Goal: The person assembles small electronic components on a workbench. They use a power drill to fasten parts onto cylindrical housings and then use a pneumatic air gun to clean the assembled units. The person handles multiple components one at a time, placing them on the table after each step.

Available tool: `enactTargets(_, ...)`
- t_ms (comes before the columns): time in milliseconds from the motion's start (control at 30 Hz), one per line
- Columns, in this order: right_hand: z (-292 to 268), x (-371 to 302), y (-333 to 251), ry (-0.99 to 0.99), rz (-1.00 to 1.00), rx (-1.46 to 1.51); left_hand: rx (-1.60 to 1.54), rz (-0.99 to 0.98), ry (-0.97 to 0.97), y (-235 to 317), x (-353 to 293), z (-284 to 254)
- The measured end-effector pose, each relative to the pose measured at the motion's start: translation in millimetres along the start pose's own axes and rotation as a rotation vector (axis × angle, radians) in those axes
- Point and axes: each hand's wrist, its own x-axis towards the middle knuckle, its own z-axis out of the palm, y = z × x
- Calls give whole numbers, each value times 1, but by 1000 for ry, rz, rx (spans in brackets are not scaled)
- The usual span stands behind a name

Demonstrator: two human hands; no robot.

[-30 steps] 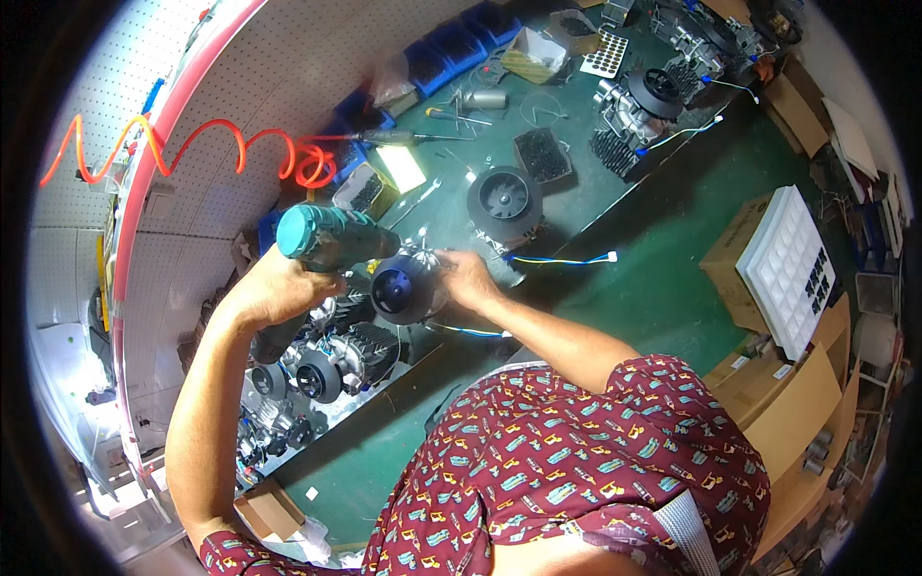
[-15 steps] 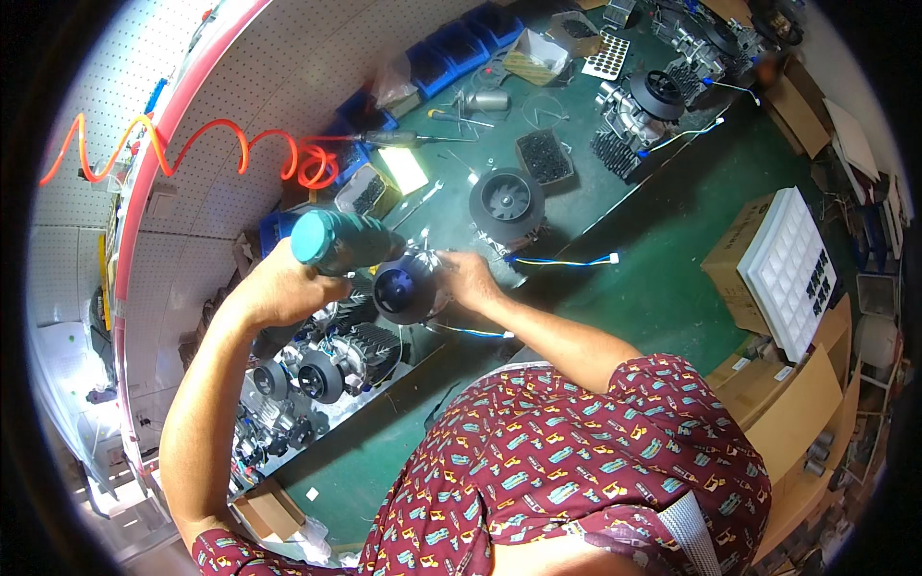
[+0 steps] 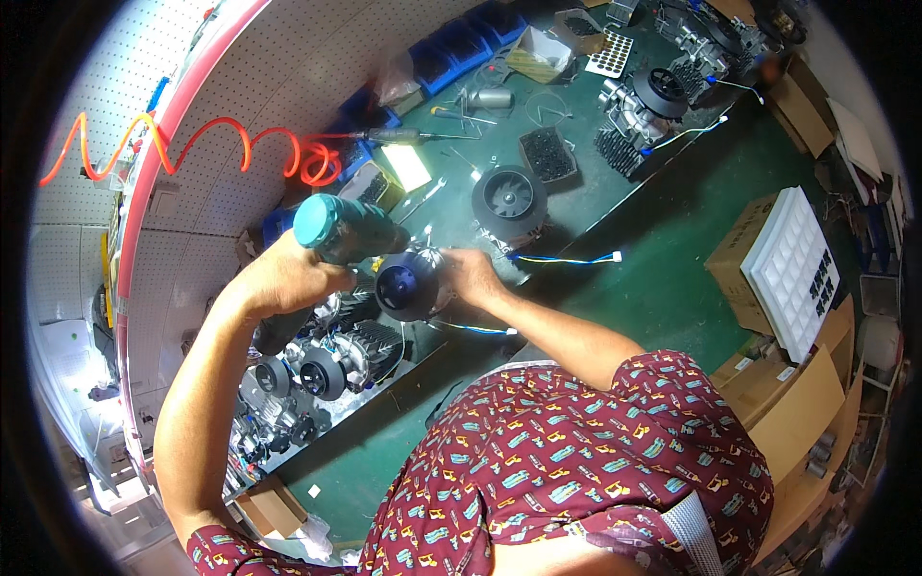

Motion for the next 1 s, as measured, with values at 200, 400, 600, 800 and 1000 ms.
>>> enactTargets(200,0,2,4,-32,9,-47,141,4,-1,-4,2,1)
enactTargets(400,-7,5,-3,-66,11,-54,155,75,31,-1,3,8)
enactTargets(600,1,4,5,-15,19,-3,-78,-49,13,7,-2,4)
enactTargets(800,3,6,14,-26,18,36,-7,-150,-34,21,1,-1)
enactTargets(1000,-1,7,1,-51,4,75,94,15,-2,1,2,5)
